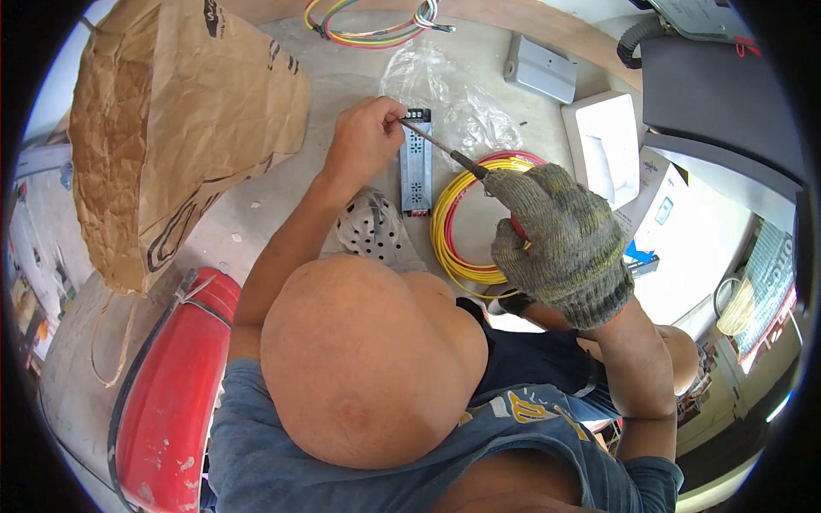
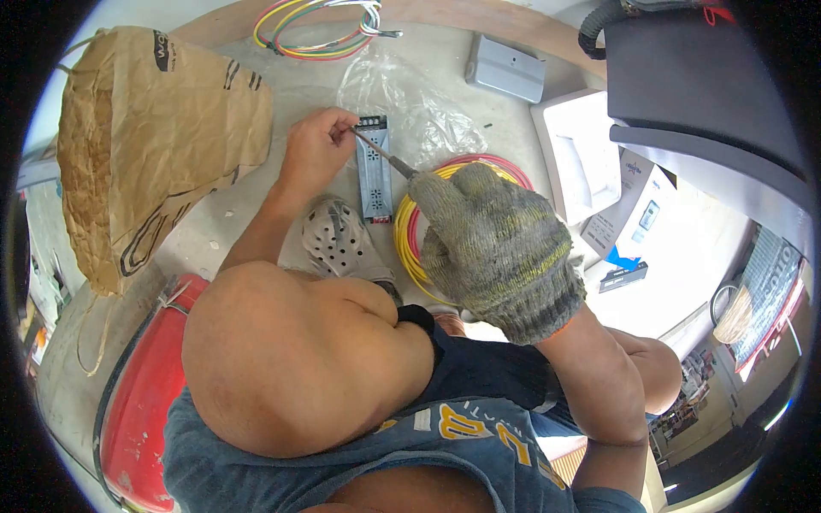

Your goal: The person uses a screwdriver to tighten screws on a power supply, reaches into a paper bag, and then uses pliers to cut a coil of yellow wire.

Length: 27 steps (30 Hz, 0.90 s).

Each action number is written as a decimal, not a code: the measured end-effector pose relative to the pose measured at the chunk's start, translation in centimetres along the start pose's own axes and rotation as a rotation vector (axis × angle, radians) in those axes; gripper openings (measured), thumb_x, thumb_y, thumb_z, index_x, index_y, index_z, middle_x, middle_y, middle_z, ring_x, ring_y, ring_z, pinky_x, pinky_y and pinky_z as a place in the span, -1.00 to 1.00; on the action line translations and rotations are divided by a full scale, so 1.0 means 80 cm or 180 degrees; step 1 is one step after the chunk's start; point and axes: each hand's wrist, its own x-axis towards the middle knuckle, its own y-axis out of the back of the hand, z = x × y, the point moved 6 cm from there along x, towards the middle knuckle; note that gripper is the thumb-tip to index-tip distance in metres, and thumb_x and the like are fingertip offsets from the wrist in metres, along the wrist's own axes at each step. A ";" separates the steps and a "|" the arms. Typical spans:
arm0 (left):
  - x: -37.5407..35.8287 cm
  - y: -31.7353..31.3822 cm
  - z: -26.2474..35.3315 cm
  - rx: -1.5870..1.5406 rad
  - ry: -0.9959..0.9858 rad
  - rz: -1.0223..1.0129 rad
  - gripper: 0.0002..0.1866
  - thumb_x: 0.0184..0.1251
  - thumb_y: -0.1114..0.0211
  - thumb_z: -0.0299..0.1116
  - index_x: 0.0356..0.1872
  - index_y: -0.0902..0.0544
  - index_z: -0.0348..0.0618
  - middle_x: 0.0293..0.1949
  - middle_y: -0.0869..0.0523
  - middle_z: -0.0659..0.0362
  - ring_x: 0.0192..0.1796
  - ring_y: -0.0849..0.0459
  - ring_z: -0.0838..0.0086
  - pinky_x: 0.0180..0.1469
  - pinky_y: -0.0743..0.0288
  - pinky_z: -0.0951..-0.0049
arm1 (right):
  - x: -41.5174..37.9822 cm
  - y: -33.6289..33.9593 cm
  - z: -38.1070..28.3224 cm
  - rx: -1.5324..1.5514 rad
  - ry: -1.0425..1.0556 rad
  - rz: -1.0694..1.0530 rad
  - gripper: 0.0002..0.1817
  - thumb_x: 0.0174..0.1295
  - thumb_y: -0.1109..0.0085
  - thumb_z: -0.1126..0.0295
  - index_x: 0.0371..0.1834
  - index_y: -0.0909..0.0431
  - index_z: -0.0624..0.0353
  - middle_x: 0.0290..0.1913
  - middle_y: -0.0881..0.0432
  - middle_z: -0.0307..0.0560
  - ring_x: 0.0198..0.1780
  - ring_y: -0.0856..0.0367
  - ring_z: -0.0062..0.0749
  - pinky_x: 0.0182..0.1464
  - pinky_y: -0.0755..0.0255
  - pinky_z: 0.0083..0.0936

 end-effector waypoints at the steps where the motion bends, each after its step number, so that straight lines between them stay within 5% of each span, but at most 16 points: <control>1: 0.000 0.000 0.001 -0.0001 -0.0008 -0.0055 -0.78 0.12 -0.34 -0.60 -0.18 -0.72 -0.25 -0.29 -0.75 0.03 -0.28 -0.77 0.33 -0.20 -0.65 0.38 | 0.001 0.000 -0.002 -0.0058 0.0020 -0.0005 -0.46 -0.05 -0.35 0.39 0.12 -0.61 -0.01 -0.08 -0.65 0.07 -0.19 -0.71 -0.01 -0.19 -0.64 -0.18; 14: 0.030 -0.003 -0.011 0.0513 -0.0335 -0.0540 -0.83 0.16 -0.29 -0.55 -0.20 -0.68 -0.23 -0.28 -0.71 -0.02 -0.23 -0.71 0.06 -0.13 -0.59 0.15 | 0.015 0.019 0.018 -0.0047 -0.0151 0.0182 -0.49 -0.02 -0.33 0.47 0.10 -0.62 0.03 -0.13 -0.65 0.04 -0.16 -0.71 -0.02 -0.13 -0.62 -0.23; 25: 0.048 -0.024 -0.058 -0.0129 0.0904 -0.1348 -0.81 0.12 -0.50 -0.50 -0.23 -0.77 -0.29 -0.32 -0.81 0.14 -0.27 -0.72 0.52 -0.15 -0.59 0.46 | 0.015 0.009 0.019 0.0347 -0.0602 -0.0188 -0.47 -0.03 -0.35 0.42 0.13 -0.61 -0.01 -0.10 -0.64 0.05 -0.14 -0.70 0.00 -0.09 -0.64 -0.21; 27: 0.058 -0.025 -0.062 -0.0091 0.1030 -0.1518 -0.81 0.06 -0.53 -0.45 -0.27 -0.80 -0.24 -0.35 -0.82 0.13 -0.30 -0.74 0.48 -0.17 -0.60 0.44 | 0.017 0.006 0.021 0.0339 -0.0666 -0.0300 -0.46 -0.03 -0.36 0.41 0.13 -0.61 -0.02 -0.09 -0.64 0.05 -0.13 -0.70 0.01 -0.09 -0.64 -0.20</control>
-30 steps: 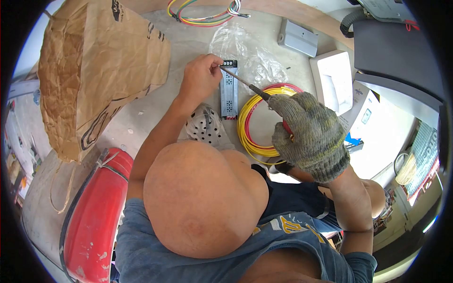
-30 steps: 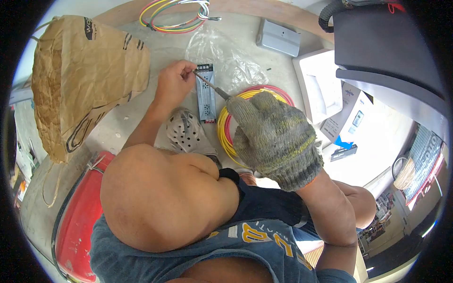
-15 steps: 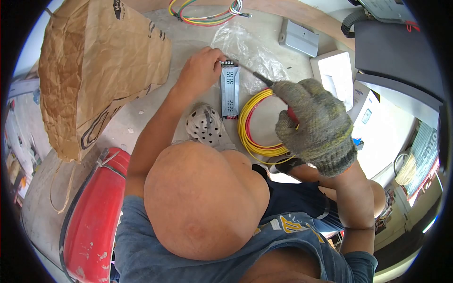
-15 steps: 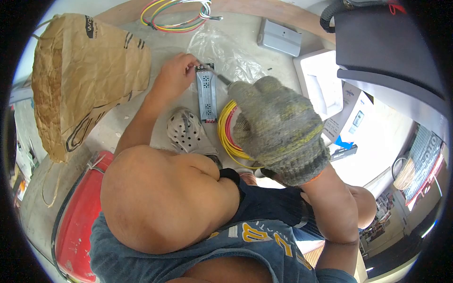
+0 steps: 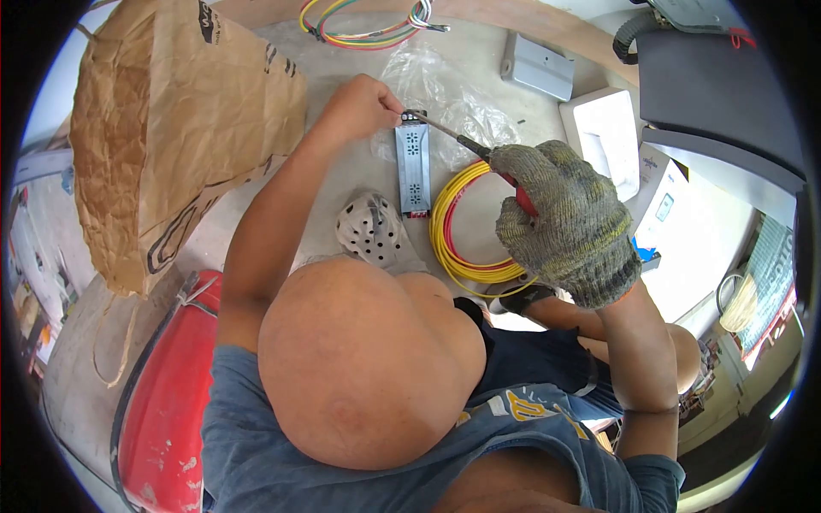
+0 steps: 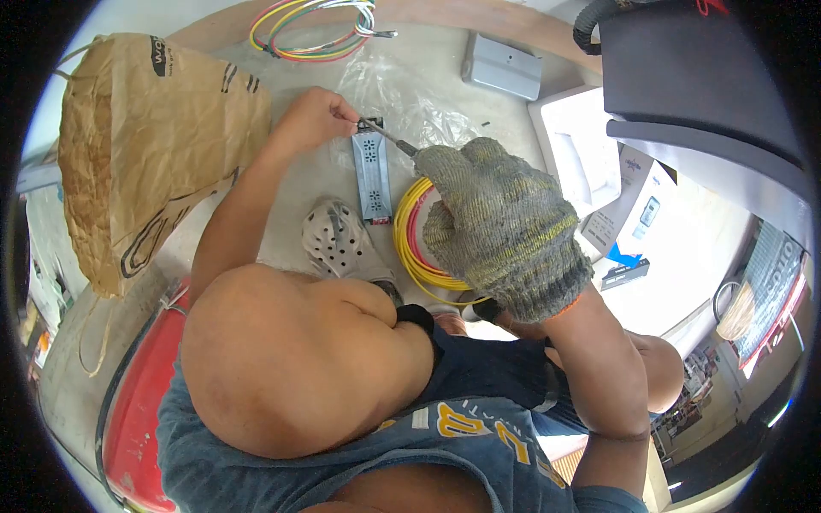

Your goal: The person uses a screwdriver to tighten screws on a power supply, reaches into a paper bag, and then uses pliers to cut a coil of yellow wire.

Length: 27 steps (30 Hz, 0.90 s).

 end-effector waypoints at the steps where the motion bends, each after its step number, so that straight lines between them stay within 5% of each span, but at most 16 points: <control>1: 0.005 0.001 -0.002 0.0031 0.0130 -0.0163 -0.80 -0.01 -0.55 -0.41 -0.31 -0.82 -0.20 -0.37 -0.83 0.12 -0.32 -0.75 0.44 -0.18 -0.61 0.42 | 0.001 -0.001 0.001 -0.0005 0.0003 -0.0042 -0.46 -0.04 -0.36 0.40 0.13 -0.61 -0.01 -0.09 -0.64 0.05 -0.13 -0.70 0.01 -0.09 -0.64 -0.20; 7: 0.032 0.003 0.006 0.0237 -0.0052 -0.0946 -0.78 -0.10 -0.58 -0.41 -0.35 -0.82 -0.19 -0.38 -0.82 0.15 -0.30 -0.73 0.46 -0.15 -0.58 0.39 | 0.001 -0.005 0.009 0.0037 -0.0014 -0.0081 -0.45 -0.05 -0.36 0.40 0.14 -0.61 -0.01 -0.09 -0.65 0.05 -0.10 -0.70 0.01 -0.05 -0.64 -0.20; 14: 0.031 0.002 0.013 0.0648 0.0059 -0.0974 -0.76 -0.07 -0.61 -0.38 -0.34 -0.81 -0.22 -0.37 -0.83 0.18 -0.28 -0.73 0.50 -0.12 -0.56 0.43 | 0.001 -0.006 0.012 0.0118 -0.0070 -0.0084 -0.46 -0.03 -0.35 0.40 0.14 -0.61 0.02 -0.09 -0.65 0.06 -0.10 -0.70 0.02 -0.04 -0.64 -0.20; 16: 0.027 0.007 0.016 0.0849 -0.0187 -0.0671 -0.74 -0.11 -0.57 -0.22 -0.36 -0.84 -0.09 -0.37 -0.83 0.14 -0.29 -0.76 0.39 -0.14 -0.59 0.34 | 0.001 -0.007 0.013 0.0119 -0.0078 -0.0087 -0.46 -0.03 -0.35 0.41 0.13 -0.61 0.01 -0.10 -0.65 0.06 -0.10 -0.70 0.01 -0.05 -0.63 -0.20; 20: -0.001 0.008 0.025 0.0996 0.0123 -0.0325 -0.75 -0.04 -0.52 -0.20 -0.33 -0.85 -0.07 -0.38 -0.82 0.11 -0.28 -0.79 0.30 -0.14 -0.61 0.28 | 0.001 -0.011 0.014 0.0186 -0.0055 -0.0073 -0.49 -0.02 -0.33 0.42 0.11 -0.61 0.01 -0.12 -0.65 0.05 -0.14 -0.70 0.01 -0.07 -0.63 -0.20; 27: -0.027 0.003 0.035 0.1144 -0.0244 0.0378 -0.81 0.06 -0.42 -0.24 -0.37 -0.83 -0.09 -0.40 -0.79 0.04 -0.31 -0.78 0.18 -0.18 -0.62 0.24 | -0.001 -0.016 0.016 0.0310 -0.0043 -0.0021 -0.50 0.01 -0.32 0.43 0.12 -0.59 0.02 -0.14 -0.64 0.06 -0.16 -0.70 0.01 -0.11 -0.62 -0.20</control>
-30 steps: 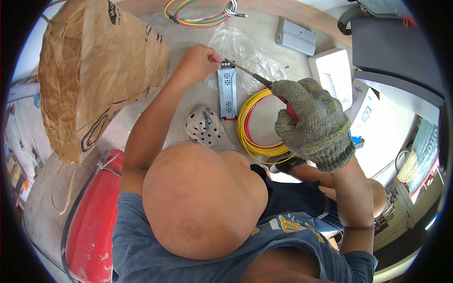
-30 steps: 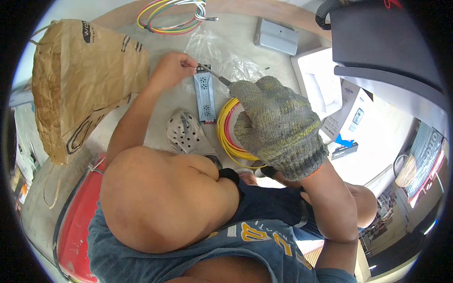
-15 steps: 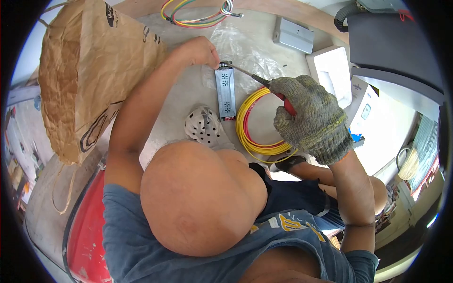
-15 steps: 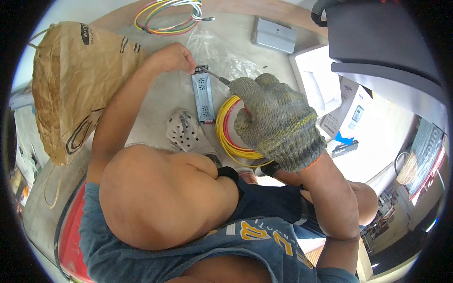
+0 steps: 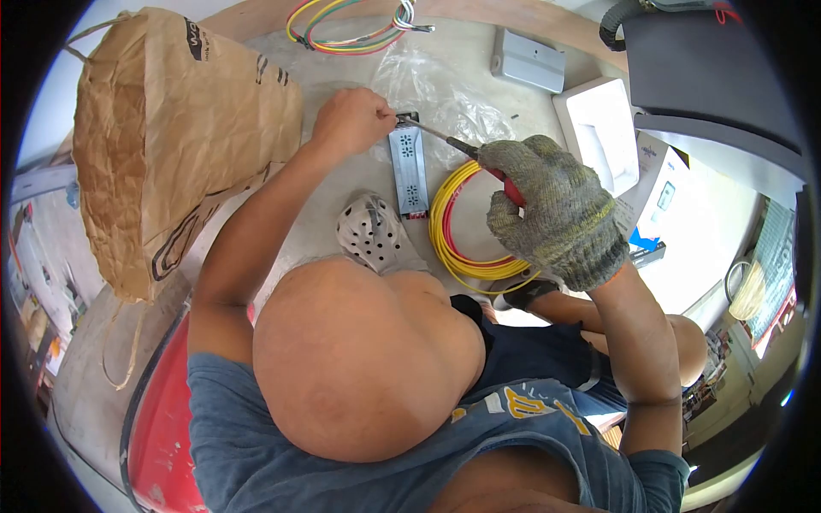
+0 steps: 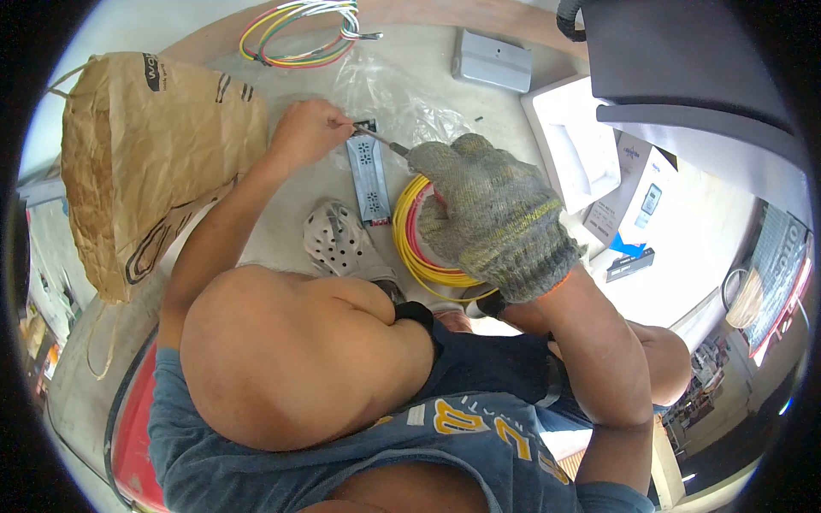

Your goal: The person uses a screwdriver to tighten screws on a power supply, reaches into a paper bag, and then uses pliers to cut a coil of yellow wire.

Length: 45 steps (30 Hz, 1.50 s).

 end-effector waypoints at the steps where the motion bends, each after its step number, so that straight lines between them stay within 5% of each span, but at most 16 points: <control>1: -0.001 0.002 0.001 0.0037 -0.0060 0.0149 -0.83 0.07 -0.42 -0.25 -0.38 -0.83 -0.10 -0.40 -0.79 0.04 -0.32 -0.78 0.18 -0.18 -0.62 0.25 | 0.000 -0.001 -0.002 -0.0048 0.0089 0.0062 -0.50 0.01 -0.32 0.43 0.13 -0.59 0.01 -0.15 -0.63 0.06 -0.16 -0.70 0.01 -0.11 -0.62 -0.19; 10: 0.015 -0.009 -0.026 -0.0703 -0.0020 -0.0458 -0.76 0.07 -0.50 -0.36 -0.21 -0.83 -0.17 -0.33 -0.83 0.09 -0.30 -0.75 0.47 -0.14 -0.60 0.41 | 0.001 -0.003 -0.006 -0.0148 0.0215 0.0172 -0.48 0.00 -0.33 0.42 0.13 -0.59 -0.01 -0.15 -0.63 0.05 -0.16 -0.71 0.02 -0.12 -0.63 -0.18; 20: 0.007 -0.005 -0.025 -0.0709 -0.0283 -0.0466 -0.71 0.08 -0.46 -0.42 -0.11 -0.81 -0.10 -0.30 -0.80 0.16 -0.26 -0.70 0.47 -0.11 -0.58 0.42 | 0.006 -0.007 -0.012 -0.0177 0.0470 0.0311 -0.49 -0.01 -0.32 0.40 0.13 -0.59 -0.03 -0.19 -0.62 0.04 -0.21 -0.71 -0.02 -0.17 -0.62 -0.21; 33: 0.010 -0.004 -0.017 -0.0642 -0.0480 -0.0511 -0.77 0.07 -0.42 -0.44 -0.21 -0.74 -0.24 -0.35 -0.75 0.14 -0.27 -0.70 0.44 -0.12 -0.58 0.38 | 0.016 -0.020 -0.031 -0.0444 0.0572 0.0349 -0.56 -0.01 -0.31 0.37 0.03 -0.61 -0.03 -0.27 -0.60 -0.04 -0.24 -0.70 -0.06 -0.24 -0.60 -0.20; 45: 0.027 -0.013 -0.028 -0.0787 -0.0351 -0.0743 -0.87 0.23 -0.32 -0.49 -0.23 -0.71 -0.26 -0.33 -0.75 0.18 -0.29 -0.67 0.54 -0.21 -0.56 0.46 | -0.002 -0.034 -0.046 -0.0688 0.1052 0.0331 -0.48 0.08 -0.31 0.36 0.18 -0.54 0.09 0.02 -0.61 0.11 -0.01 -0.67 0.00 -0.05 -0.58 -0.16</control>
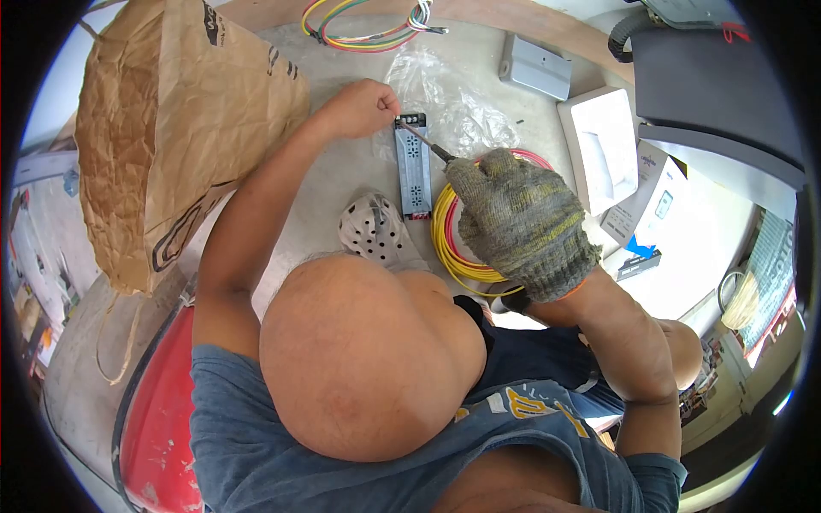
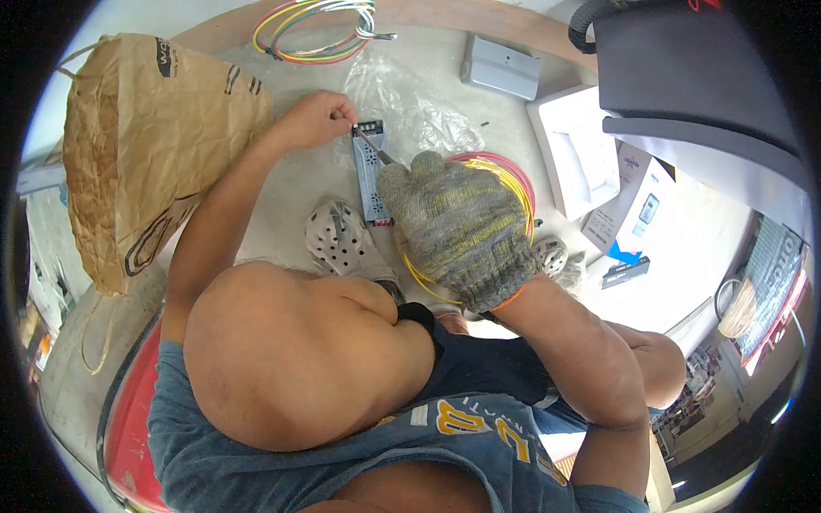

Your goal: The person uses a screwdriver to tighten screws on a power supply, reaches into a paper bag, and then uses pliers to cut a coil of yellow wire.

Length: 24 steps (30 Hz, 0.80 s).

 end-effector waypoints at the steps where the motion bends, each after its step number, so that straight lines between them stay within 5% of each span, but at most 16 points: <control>1: 0.001 0.000 0.000 0.0004 0.0000 -0.0046 -0.87 0.23 -0.32 -0.49 -0.22 -0.72 -0.26 -0.32 -0.75 0.18 -0.29 -0.67 0.53 -0.21 -0.56 0.46 | 0.000 -0.002 0.001 0.0018 -0.0083 -0.0149 -0.48 0.09 -0.31 0.36 0.19 -0.53 0.10 0.03 -0.60 0.11 0.01 -0.66 0.01 -0.02 -0.57 -0.15; 4: 0.004 -0.001 -0.004 0.0018 0.0026 -0.0051 -0.82 0.18 -0.32 -0.40 -0.24 -0.76 -0.22 -0.33 -0.80 0.09 -0.28 -0.75 0.39 -0.16 -0.60 0.36 | -0.003 -0.009 0.003 -0.0010 -0.0100 -0.0184 -0.47 0.09 -0.31 0.35 0.21 -0.52 0.11 0.05 -0.60 0.13 0.04 -0.65 0.02 0.02 -0.55 -0.15; 9: 0.009 -0.002 -0.007 -0.0002 -0.0040 -0.0177 -0.84 0.17 -0.33 -0.40 -0.27 -0.76 -0.21 -0.35 -0.79 0.13 -0.31 -0.72 0.46 -0.20 -0.58 0.40 | 0.003 -0.003 0.003 0.0111 -0.0304 -0.0556 -0.44 0.07 -0.32 0.36 0.22 -0.51 0.16 0.05 -0.59 0.17 0.07 -0.63 0.04 0.04 -0.54 -0.15; 12: 0.007 0.000 -0.001 -0.0032 -0.0039 -0.0303 -0.87 0.19 -0.33 -0.44 -0.27 -0.73 -0.23 -0.37 -0.76 0.19 -0.31 -0.67 0.53 -0.22 -0.55 0.45 | 0.000 0.004 -0.001 0.0049 0.0049 -0.0049 -0.52 0.14 -0.21 0.28 0.17 -0.49 0.10 -0.07 -0.56 0.14 -0.10 -0.64 -0.01 -0.11 -0.54 -0.14; 15: 0.009 -0.002 0.000 0.0008 -0.0005 -0.0399 -0.89 0.20 -0.33 -0.48 -0.27 -0.71 -0.25 -0.39 -0.73 0.24 -0.32 -0.62 0.60 -0.23 -0.52 0.50 | 0.008 0.017 -0.009 0.0081 0.0128 -0.0263 -0.28 -0.03 -0.40 0.33 0.28 -0.44 0.24 0.11 -0.55 0.25 0.11 -0.61 0.11 0.07 -0.51 -0.09; 17: 0.014 -0.005 -0.006 0.0018 0.0022 -0.0416 -0.89 0.20 -0.34 -0.48 -0.27 -0.71 -0.25 -0.39 -0.72 0.25 -0.32 -0.61 0.61 -0.24 -0.51 0.51 | 0.024 0.030 -0.017 0.0336 -0.0451 -0.1317 -0.12 -0.18 -0.51 0.27 0.33 -0.38 0.23 0.16 -0.52 0.26 0.16 -0.57 0.15 0.15 -0.45 -0.06; 24: 0.018 -0.004 -0.011 -0.0106 0.0016 -0.0345 -0.89 0.11 -0.35 -0.39 -0.35 -0.76 -0.13 -0.48 -0.74 0.24 -0.44 -0.64 0.54 -0.34 -0.52 0.44 | 0.028 0.028 -0.013 0.0466 -0.0641 -0.1814 0.06 -0.29 -0.60 0.18 0.41 -0.31 0.21 0.23 -0.47 0.27 0.32 -0.43 0.17 0.36 -0.28 -0.03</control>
